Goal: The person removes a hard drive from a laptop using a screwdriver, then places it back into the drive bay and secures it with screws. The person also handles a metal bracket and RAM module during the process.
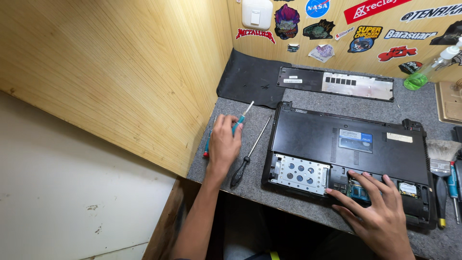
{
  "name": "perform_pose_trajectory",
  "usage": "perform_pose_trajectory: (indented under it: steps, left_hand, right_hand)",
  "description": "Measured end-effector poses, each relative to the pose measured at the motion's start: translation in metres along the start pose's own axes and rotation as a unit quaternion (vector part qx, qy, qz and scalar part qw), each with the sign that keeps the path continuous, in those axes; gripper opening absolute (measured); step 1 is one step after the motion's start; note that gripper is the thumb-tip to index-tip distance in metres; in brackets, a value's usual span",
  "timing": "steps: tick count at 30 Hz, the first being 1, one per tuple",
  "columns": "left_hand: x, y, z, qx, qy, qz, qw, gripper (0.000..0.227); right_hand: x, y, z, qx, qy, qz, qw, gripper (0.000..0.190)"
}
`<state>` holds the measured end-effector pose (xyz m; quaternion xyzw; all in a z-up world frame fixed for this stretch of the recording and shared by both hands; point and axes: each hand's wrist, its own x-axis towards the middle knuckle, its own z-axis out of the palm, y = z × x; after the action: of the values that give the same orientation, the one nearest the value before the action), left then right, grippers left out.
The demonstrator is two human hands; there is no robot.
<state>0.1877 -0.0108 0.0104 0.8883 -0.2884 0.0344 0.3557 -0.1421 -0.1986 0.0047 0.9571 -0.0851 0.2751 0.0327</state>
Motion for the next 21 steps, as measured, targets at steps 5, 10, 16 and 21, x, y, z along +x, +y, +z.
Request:
perform_pose_trajectory:
  steps: [5,10,16,21]
  left_hand:
    - [0.011,-0.006,-0.001,-0.021,0.056,0.021,0.998,0.015]
    - [0.005,-0.006,0.008,-0.065,0.057,0.038,0.996,0.016]
    - [-0.001,-0.001,0.004,-0.155,0.111,0.061,0.98,0.015]
    - [0.002,-0.004,0.0,-0.22,0.204,0.026,0.954,0.014]
  right_hand:
    - [-0.001,-0.001,0.002,-0.005,-0.002,0.0,1.0,0.049]
    - [0.0,0.0,0.003,-0.02,0.016,-0.006,1.0,0.046]
    - [0.05,-0.011,0.004,0.13,0.011,0.159,0.979,0.034]
    - [0.198,-0.038,0.025,0.307,-0.039,0.068,0.948,0.014]
